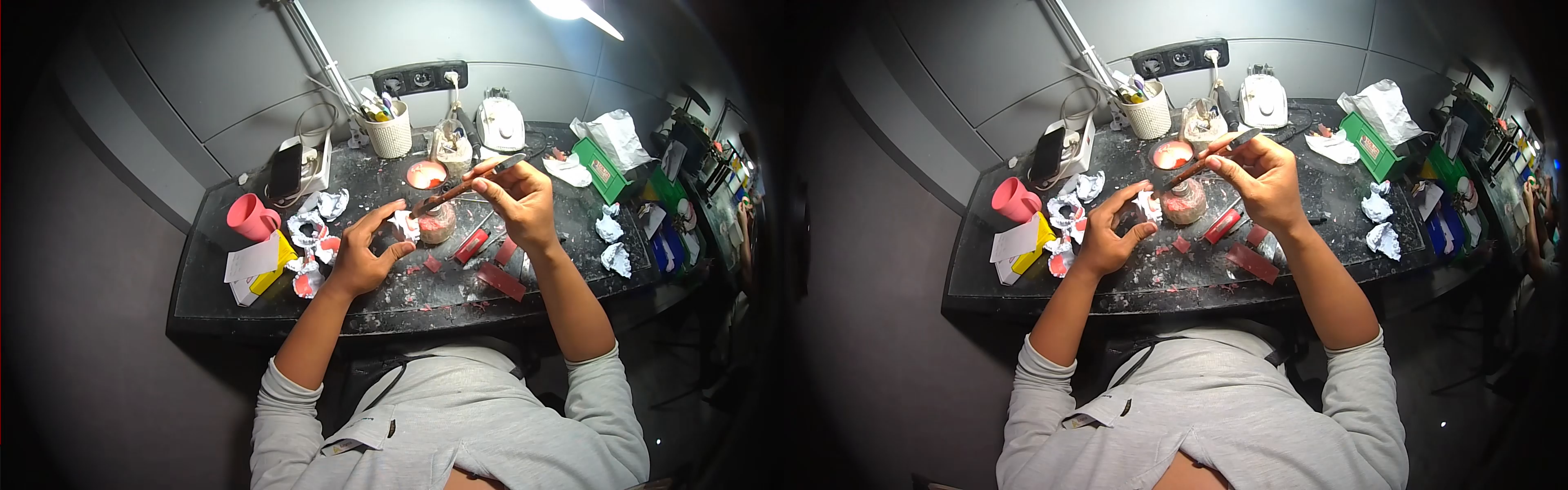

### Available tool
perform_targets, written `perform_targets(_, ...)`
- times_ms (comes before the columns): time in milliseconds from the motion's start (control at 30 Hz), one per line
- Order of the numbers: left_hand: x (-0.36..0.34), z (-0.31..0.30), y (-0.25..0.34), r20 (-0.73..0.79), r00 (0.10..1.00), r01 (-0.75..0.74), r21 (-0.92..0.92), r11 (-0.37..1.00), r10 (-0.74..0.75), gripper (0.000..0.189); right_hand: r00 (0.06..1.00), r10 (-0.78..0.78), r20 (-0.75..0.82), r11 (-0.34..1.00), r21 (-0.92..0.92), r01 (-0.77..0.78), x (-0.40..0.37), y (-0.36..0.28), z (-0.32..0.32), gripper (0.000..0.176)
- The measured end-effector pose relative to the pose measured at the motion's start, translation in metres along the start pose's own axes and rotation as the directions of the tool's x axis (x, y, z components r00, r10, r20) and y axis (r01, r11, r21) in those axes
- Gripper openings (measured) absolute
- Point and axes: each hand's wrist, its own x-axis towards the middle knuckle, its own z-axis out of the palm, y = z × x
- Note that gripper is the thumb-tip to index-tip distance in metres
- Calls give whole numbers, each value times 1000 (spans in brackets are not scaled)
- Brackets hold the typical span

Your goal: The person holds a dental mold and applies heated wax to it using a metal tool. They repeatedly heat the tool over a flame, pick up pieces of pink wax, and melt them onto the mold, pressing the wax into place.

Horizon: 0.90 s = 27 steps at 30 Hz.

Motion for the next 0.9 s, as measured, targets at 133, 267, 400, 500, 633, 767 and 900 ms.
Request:
perform_targets(133,0,0,-2,10,1000,5,-26,1000,-5,64,1000,-1,3,1000,1,1,0,1,-1,15)
perform_targets(267,0,-1,-5,14,1000,9,-62,998,-8,65,998,-48,33,999,17,48,0,0,0,15)
perform_targets(400,0,0,-4,16,1000,18,-96,995,-16,64,996,-71,56,997,12,70,0,2,0,15)
perform_targets(500,0,0,-4,17,999,29,-105,994,-27,64,996,-63,66,998,-11,64,0,1,0,14)
perform_targets(633,1,0,-4,-2,1000,20,-76,997,-20,64,998,-13,-59,998,-62,10,1,-9,-5,15)
perform_targets(767,1,0,-6,-24,1000,13,-44,999,-14,64,978,-117,-173,991,-87,104,8,1,-15,14)
perform_targets(900,1,1,-9,-46,999,12,20,1000,-11,63,983,-85,-164,975,-216,48,6,1,-15,15)
